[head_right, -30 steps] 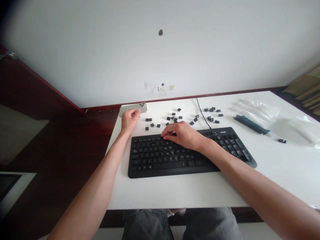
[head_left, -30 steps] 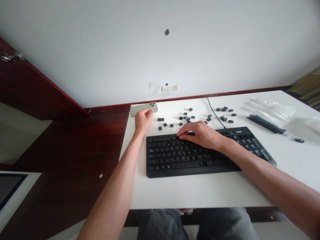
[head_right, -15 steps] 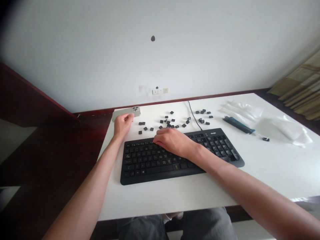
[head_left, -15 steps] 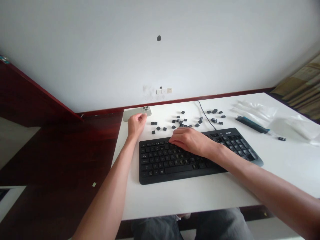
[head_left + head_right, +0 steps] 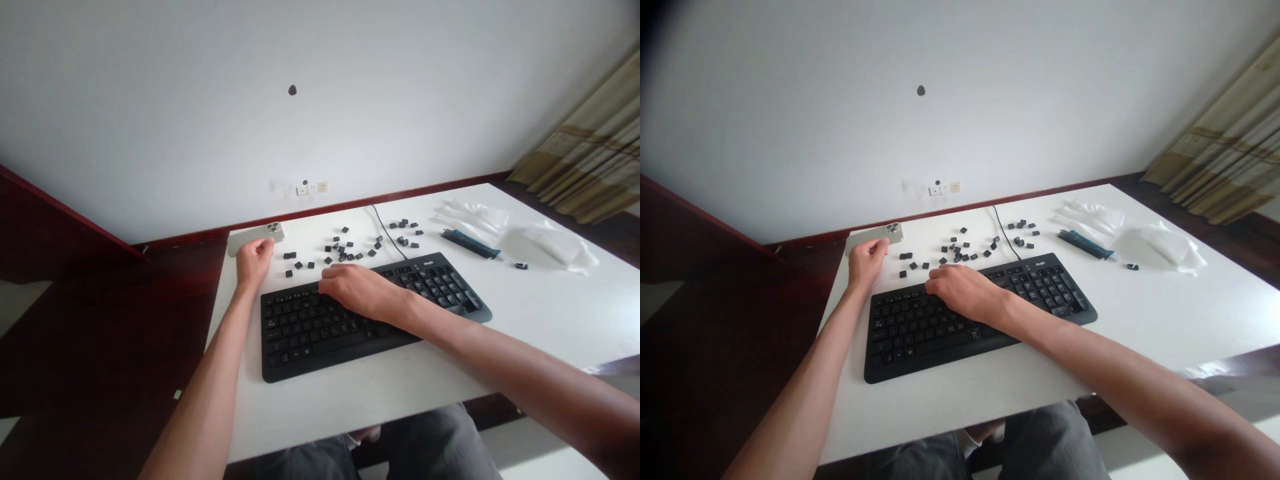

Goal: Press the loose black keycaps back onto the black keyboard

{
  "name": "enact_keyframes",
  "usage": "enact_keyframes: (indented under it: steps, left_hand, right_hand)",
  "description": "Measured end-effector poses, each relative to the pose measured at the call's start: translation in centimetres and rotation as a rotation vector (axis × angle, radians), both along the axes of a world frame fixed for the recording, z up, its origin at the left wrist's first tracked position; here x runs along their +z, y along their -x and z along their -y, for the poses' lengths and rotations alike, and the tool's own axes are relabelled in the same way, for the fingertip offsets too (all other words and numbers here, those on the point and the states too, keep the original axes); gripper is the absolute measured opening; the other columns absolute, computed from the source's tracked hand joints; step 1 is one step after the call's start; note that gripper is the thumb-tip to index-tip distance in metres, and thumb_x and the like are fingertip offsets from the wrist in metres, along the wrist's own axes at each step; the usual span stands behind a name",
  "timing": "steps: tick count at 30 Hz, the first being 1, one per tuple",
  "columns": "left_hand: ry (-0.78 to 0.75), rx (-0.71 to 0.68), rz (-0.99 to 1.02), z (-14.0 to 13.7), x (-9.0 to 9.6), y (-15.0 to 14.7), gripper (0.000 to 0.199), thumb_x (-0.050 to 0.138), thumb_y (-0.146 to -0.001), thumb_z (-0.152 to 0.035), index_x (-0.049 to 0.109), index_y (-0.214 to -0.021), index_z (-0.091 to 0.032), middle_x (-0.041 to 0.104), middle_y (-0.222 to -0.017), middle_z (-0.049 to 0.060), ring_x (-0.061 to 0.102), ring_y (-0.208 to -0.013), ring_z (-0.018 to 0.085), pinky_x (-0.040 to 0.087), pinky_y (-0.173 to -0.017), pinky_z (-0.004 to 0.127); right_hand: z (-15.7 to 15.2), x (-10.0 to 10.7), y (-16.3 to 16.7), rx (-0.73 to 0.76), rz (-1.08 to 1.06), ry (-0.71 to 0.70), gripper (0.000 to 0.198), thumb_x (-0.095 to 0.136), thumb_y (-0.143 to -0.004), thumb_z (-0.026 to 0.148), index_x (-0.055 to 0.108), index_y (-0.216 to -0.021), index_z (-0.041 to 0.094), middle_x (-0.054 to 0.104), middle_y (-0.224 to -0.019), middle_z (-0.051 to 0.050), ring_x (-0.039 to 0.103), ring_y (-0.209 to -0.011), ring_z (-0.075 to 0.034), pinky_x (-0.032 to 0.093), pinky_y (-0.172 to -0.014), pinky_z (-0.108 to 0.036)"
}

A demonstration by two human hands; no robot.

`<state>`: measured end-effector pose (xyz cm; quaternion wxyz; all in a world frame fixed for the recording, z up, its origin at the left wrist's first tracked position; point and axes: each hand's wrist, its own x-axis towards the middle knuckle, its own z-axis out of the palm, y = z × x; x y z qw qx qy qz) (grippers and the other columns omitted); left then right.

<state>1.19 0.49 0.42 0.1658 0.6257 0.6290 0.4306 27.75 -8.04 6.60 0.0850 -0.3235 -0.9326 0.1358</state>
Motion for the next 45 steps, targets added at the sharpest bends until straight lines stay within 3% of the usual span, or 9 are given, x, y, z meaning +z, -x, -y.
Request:
enact_keyframes:
  steps: [3, 5, 8, 10, 18, 28, 36, 41, 45]
  left_hand:
    - [0.002, 0.001, 0.002, -0.1, 0.0, 0.0, 0.042, 0.06, -0.092, -0.044, 0.056, -0.058, -0.019, 0.054, -0.055, -0.001, 0.05, -0.058, 0.015, 0.033, -0.06, 0.027]
    - [-0.002, -0.002, 0.01, -0.1, 0.0, 0.0, 0.042, 0.059, -0.092, -0.044, 0.056, -0.059, -0.019, 0.056, -0.056, 0.0, 0.051, -0.059, 0.015, 0.034, -0.061, 0.027]
    - [-0.009, -0.012, 0.016, -0.1, 0.1, 0.0, 0.041, 0.059, -0.092, -0.044, 0.056, -0.059, -0.019, 0.057, -0.057, 0.0, 0.051, -0.059, 0.016, 0.035, -0.061, 0.028]
    - [-0.014, -0.015, 0.014, -0.1, 0.1, 0.0, 0.042, 0.059, -0.092, -0.045, 0.055, -0.059, -0.019, 0.055, -0.056, 0.0, 0.05, -0.059, 0.016, 0.034, -0.061, 0.028]
    - [-0.027, -0.031, 0.027, 0.0, 0.1, 0.0, 0.043, 0.058, -0.092, -0.045, 0.054, -0.058, -0.019, 0.052, -0.055, 0.0, 0.048, -0.059, 0.015, 0.032, -0.06, 0.028]
    - [-0.022, -0.021, 0.013, 0.0, 0.0, 0.0, 0.043, 0.058, -0.093, -0.044, 0.054, -0.058, -0.02, 0.049, -0.054, -0.002, 0.047, -0.058, 0.015, 0.03, -0.06, 0.028]
    - [-0.022, -0.022, 0.015, 0.0, 0.1, -0.1, 0.042, 0.058, -0.093, -0.043, 0.054, -0.058, -0.019, 0.051, -0.055, -0.001, 0.048, -0.058, 0.014, 0.031, -0.06, 0.028]
    - [-0.013, -0.018, 0.008, 0.0, 0.2, -0.1, 0.042, 0.058, -0.092, -0.045, 0.054, -0.058, -0.02, 0.052, -0.055, -0.001, 0.048, -0.058, 0.015, 0.032, -0.06, 0.028]
    - [-0.005, -0.026, 0.023, 0.1, 0.2, -0.1, 0.042, 0.057, -0.092, -0.045, 0.053, -0.058, -0.02, 0.055, -0.057, 0.0, 0.049, -0.06, 0.015, 0.033, -0.061, 0.028]
  right_hand:
    - [-1.5, -0.3, -1.2, -0.02, -0.244, 0.067, 0.017, 0.063, -0.1, 0.012, 0.079, -0.099, 0.017, 0.079, -0.1, -0.006, 0.073, -0.09, -0.018, 0.055, -0.084, -0.03]
    - [-2.9, -0.3, -2.4, -0.144, -0.356, -0.002, 0.016, 0.066, -0.1, 0.018, 0.081, -0.103, 0.018, 0.081, -0.103, -0.007, 0.074, -0.095, -0.02, 0.056, -0.087, -0.031]
    - [-5.5, -0.3, -4.2, -0.407, -0.352, -0.118, 0.016, 0.069, -0.095, 0.017, 0.083, -0.102, 0.019, 0.082, -0.099, -0.006, 0.075, -0.089, -0.02, 0.057, -0.085, -0.033]
    - [-7.0, -0.6, -5.0, -0.462, -0.266, -0.097, 0.016, 0.071, -0.093, 0.016, 0.084, -0.099, 0.021, 0.082, -0.096, -0.005, 0.075, -0.087, -0.021, 0.057, -0.085, -0.034]
    - [-8.6, -2.3, -5.7, -0.244, -0.156, -0.12, 0.021, 0.066, -0.098, 0.019, 0.085, -0.106, 0.022, 0.083, -0.107, -0.007, 0.071, -0.106, -0.026, 0.055, -0.096, -0.041]
    - [-8.6, -2.6, -6.2, -0.289, -0.09, -0.109, 0.019, 0.068, -0.097, 0.019, 0.085, -0.106, 0.022, 0.082, -0.105, -0.008, 0.069, -0.11, -0.028, 0.056, -0.095, -0.041]
    - [-8.8, -2.9, -5.8, -0.361, -0.073, -0.08, 0.017, 0.074, -0.093, 0.024, 0.085, -0.105, 0.022, 0.079, -0.104, -0.01, 0.072, -0.097, -0.025, 0.056, -0.092, -0.04]
    - [-8.1, -1.8, -5.6, -0.37, -0.108, -0.097, 0.019, 0.071, -0.091, 0.019, 0.084, -0.104, 0.021, 0.079, -0.102, -0.01, 0.072, -0.097, -0.026, 0.056, -0.09, -0.04]
    - [-4.8, 0.4, -4.9, -0.326, -0.279, -0.008, 0.02, 0.071, -0.091, 0.024, 0.083, -0.107, 0.024, 0.081, -0.109, -0.006, 0.074, -0.099, -0.024, 0.058, -0.088, -0.036]
